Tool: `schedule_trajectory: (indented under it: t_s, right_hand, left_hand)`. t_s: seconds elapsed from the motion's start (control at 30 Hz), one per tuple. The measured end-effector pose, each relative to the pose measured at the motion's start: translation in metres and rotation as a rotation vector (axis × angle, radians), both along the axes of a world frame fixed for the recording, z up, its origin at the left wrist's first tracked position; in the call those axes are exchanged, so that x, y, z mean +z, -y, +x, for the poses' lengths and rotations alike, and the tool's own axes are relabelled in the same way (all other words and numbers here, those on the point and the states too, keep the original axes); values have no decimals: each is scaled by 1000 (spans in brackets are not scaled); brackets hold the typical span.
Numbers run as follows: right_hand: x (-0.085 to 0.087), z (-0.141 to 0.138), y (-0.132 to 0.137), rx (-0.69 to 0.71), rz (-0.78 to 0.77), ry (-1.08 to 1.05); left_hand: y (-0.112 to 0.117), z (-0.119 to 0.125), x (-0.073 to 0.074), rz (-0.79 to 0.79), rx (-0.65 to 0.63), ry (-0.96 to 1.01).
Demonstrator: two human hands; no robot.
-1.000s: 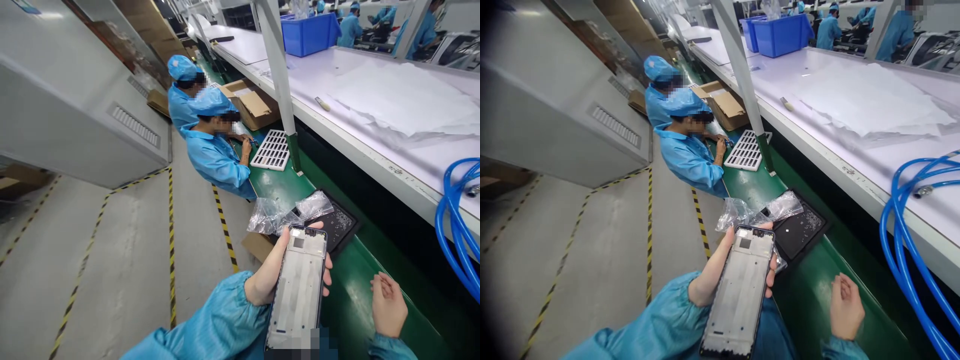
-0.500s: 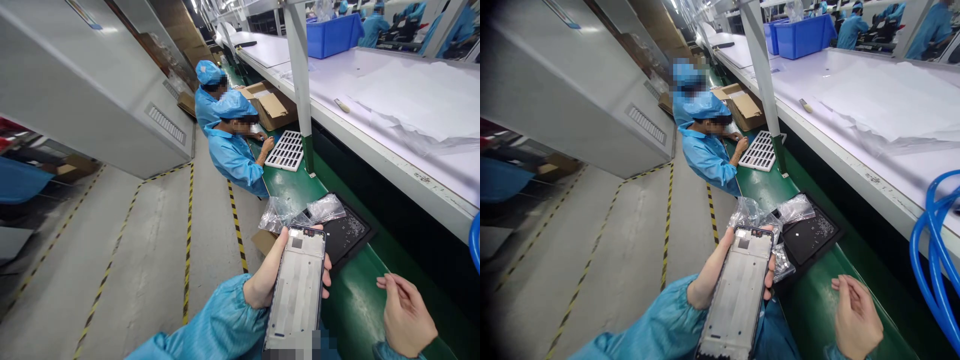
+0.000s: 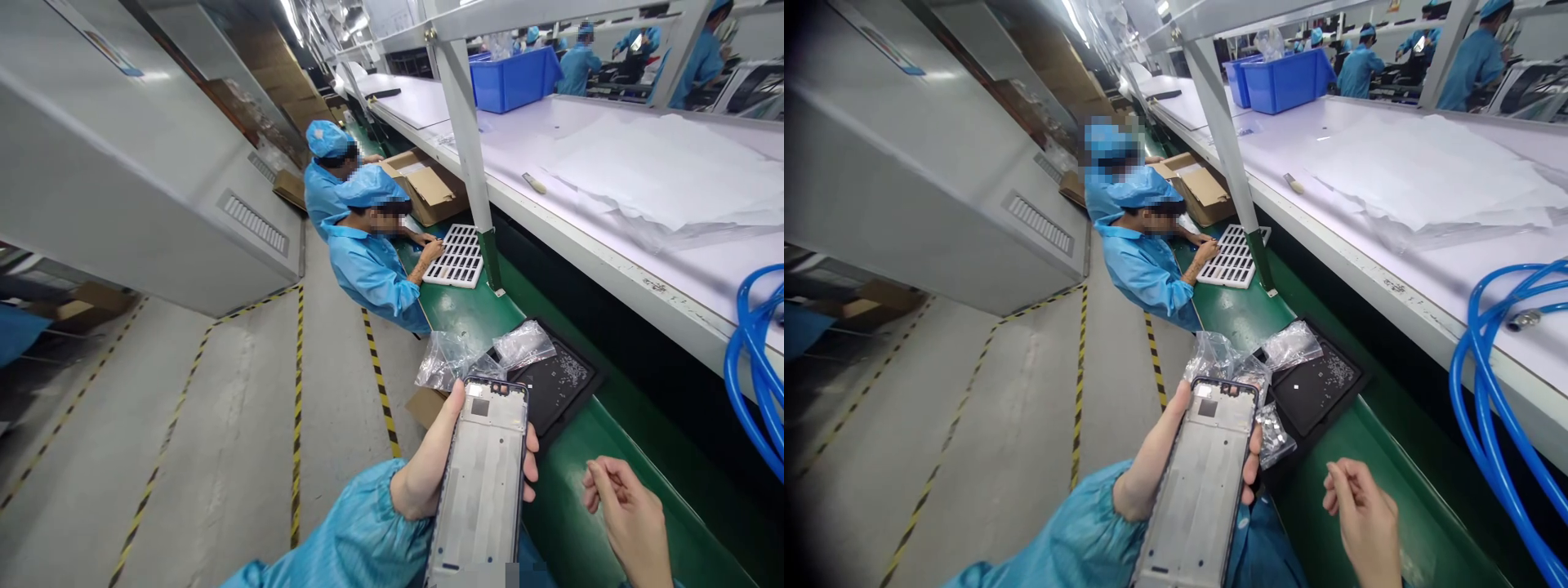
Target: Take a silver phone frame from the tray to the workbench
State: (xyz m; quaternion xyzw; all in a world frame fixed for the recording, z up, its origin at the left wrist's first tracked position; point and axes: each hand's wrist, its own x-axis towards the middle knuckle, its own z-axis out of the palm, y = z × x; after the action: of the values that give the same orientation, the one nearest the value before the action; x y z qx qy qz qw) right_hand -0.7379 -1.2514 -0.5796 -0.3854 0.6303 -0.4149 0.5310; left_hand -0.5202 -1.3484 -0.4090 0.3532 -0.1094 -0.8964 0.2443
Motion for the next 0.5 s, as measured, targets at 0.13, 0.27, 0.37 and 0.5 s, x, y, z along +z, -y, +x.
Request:
schedule_trajectory:
  t_s: [0.13,0.27,0.37,0.5]
  right_hand:
    - [9,-4,2,-30,-30,-25]
    - [20,-7,3,-67,18,-95]
    - [36,-3,4,-196,94,-92]
    - [47,4,2,-267,123,-25]
  left_hand:
    - [0,-3,4,-13,-2,37]
    - [0,-7,8,-7,1,47]
    - [-2,-8,13,51,9,32]
    - [-3,-8,24,150,3,-28]
